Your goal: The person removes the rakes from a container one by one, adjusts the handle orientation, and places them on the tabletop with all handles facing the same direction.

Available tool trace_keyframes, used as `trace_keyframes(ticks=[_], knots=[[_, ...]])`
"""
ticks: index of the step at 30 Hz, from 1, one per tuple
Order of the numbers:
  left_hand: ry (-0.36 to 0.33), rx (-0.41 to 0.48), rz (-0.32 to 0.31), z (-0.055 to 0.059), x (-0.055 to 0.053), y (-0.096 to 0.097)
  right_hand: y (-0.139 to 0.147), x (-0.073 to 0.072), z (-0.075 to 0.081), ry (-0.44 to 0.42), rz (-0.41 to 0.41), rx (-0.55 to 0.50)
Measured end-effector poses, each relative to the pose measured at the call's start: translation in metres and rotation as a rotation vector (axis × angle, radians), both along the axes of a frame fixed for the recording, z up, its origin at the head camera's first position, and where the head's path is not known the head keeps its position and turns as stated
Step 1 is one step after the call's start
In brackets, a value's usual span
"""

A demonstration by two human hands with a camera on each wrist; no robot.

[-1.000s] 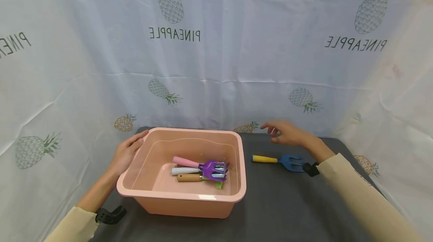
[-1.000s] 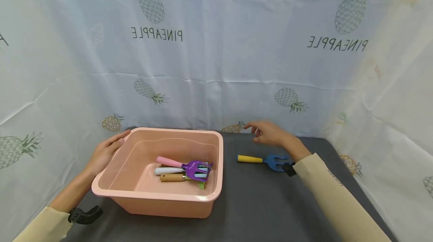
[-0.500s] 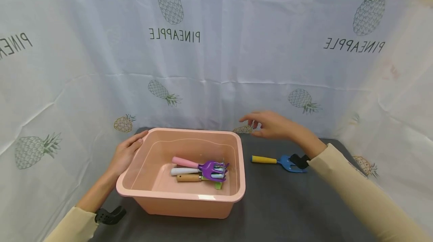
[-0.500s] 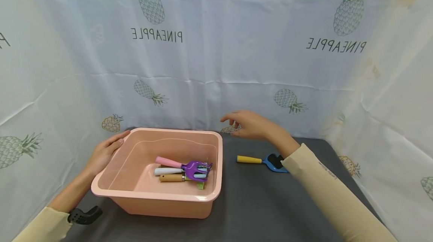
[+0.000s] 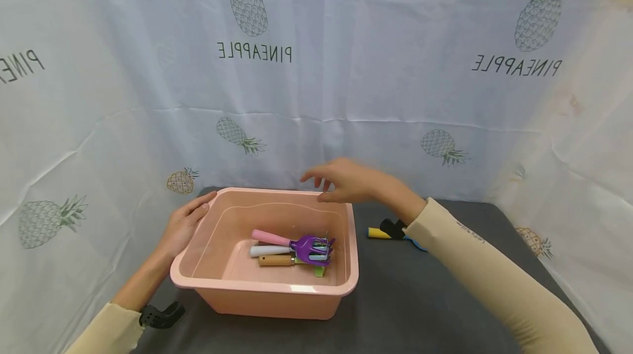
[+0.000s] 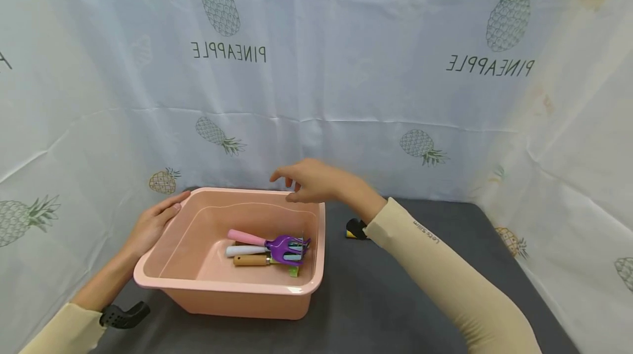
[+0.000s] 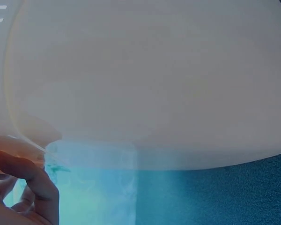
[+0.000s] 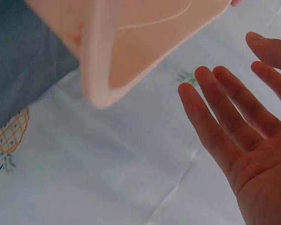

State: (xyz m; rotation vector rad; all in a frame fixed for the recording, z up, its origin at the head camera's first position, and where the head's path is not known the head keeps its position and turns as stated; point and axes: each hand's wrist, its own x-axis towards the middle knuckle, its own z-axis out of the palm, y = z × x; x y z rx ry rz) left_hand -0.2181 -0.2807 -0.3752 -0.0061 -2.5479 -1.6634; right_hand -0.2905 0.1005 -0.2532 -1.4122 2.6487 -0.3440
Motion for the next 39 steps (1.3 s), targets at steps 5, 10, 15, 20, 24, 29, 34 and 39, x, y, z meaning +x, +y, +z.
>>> trace_keyframes(ticks=[5,10,15,20,24,29,34,39], knots=[[-0.004,-0.013,-0.005,0.000,0.001,-0.001,-0.028,-0.004,-0.011,-0.053,0.068,-0.013],[-0.002,0.003,-0.001,0.001,0.001,-0.002,-0.054,-0.006,-0.024,-0.144,0.080,-0.008],[0.003,-0.006,0.000,0.002,0.000,-0.001,-0.075,-0.008,-0.039,-0.284,0.071,0.004],[0.009,-0.015,-0.006,0.001,0.001,-0.002,-0.092,-0.012,-0.052,-0.372,0.060,-0.008],[0.022,-0.014,-0.002,0.000,0.001,-0.002,-0.102,-0.015,-0.062,-0.390,0.031,-0.019],[0.014,0.004,0.001,0.000,0.001,-0.002,-0.104,-0.008,-0.077,-0.500,-0.113,-0.052],[0.001,0.005,0.002,-0.001,0.001,-0.001,-0.107,-0.002,-0.088,-0.602,-0.208,-0.066],[0.014,0.024,0.003,-0.002,0.000,-0.001,-0.111,-0.003,-0.092,-0.521,-0.185,-0.037]])
